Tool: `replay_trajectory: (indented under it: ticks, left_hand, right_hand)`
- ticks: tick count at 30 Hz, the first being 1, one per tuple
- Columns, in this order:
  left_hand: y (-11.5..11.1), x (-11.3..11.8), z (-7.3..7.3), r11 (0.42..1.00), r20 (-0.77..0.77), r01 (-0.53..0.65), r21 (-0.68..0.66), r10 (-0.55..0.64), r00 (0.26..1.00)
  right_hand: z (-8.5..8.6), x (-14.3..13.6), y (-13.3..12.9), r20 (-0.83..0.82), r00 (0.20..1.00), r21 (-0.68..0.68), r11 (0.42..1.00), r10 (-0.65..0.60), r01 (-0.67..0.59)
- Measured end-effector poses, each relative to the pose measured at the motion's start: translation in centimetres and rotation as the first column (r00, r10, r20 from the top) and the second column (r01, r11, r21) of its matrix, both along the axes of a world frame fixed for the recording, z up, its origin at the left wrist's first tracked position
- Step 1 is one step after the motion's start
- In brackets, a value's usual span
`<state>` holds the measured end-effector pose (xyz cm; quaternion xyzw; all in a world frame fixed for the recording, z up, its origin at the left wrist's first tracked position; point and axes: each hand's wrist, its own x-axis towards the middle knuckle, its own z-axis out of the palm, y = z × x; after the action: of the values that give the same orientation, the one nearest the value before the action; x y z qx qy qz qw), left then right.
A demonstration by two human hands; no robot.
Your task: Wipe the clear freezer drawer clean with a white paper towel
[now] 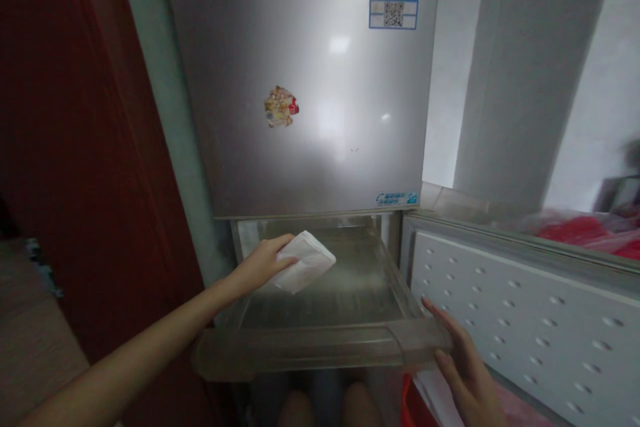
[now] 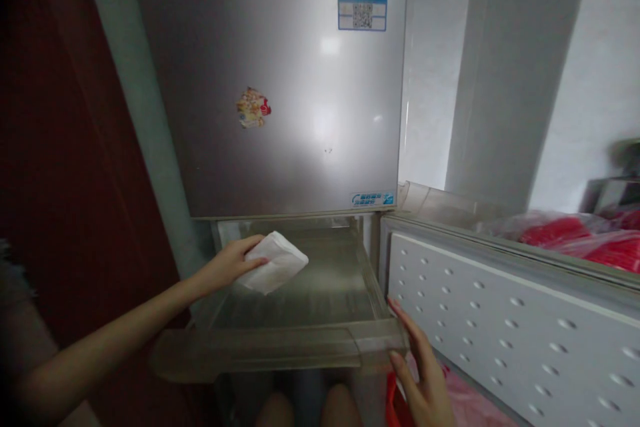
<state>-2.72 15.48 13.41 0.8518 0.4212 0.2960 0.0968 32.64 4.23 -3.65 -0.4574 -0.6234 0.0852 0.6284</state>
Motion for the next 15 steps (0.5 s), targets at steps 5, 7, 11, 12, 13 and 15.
replay_trajectory:
  ticks: [5, 7, 11, 12, 13, 15]
  left_hand:
    - [-2.6, -0.4, 0.8, 0.997, 0.179, -0.053, -0.055, 0.062, 0.982]
    - [-3.9, -0.2, 0.9, 0.999, 0.135, -0.032, -0.039, 0.037, 0.990]
    - [-6.8, 1.6, 0.8, 0.982, -0.117, 0.007, 0.186, 0.015, 0.993]
    - [-7.5, 2.3, 0.7, 0.968, -0.184, -0.005, 0.252, 0.053, 0.981]
    - [-8.1, 3.0, 0.6, 0.952, -0.233, -0.022, 0.306, 0.097, 0.968]
    - [-9.3, 4.3, 0.3, 0.923, -0.257, -0.046, 0.381, 0.153, 0.954]
  right_hand:
    - [6.7, 0.0, -0.3, 0.084, 0.996, 0.121, 0.991, 0.039, -0.049]
    - [10.7, -1.5, -0.5, 0.207, 0.977, 0.141, 0.987, 0.040, -0.071]
    - [17.9, -6.8, -0.3, 0.648, 0.753, 0.129, 0.957, 0.117, -0.259]
    - [19.1, -8.2, -0.1, 0.733, 0.665, 0.065, 0.959, 0.141, -0.276]
    - [20.0, -9.6, 0.2, 0.804, 0.575, 0.003, 0.966, 0.151, -0.258]
    - [21.0, -11.9, 0.8, 0.905, 0.399, -0.112, 0.988, 0.146, -0.107]
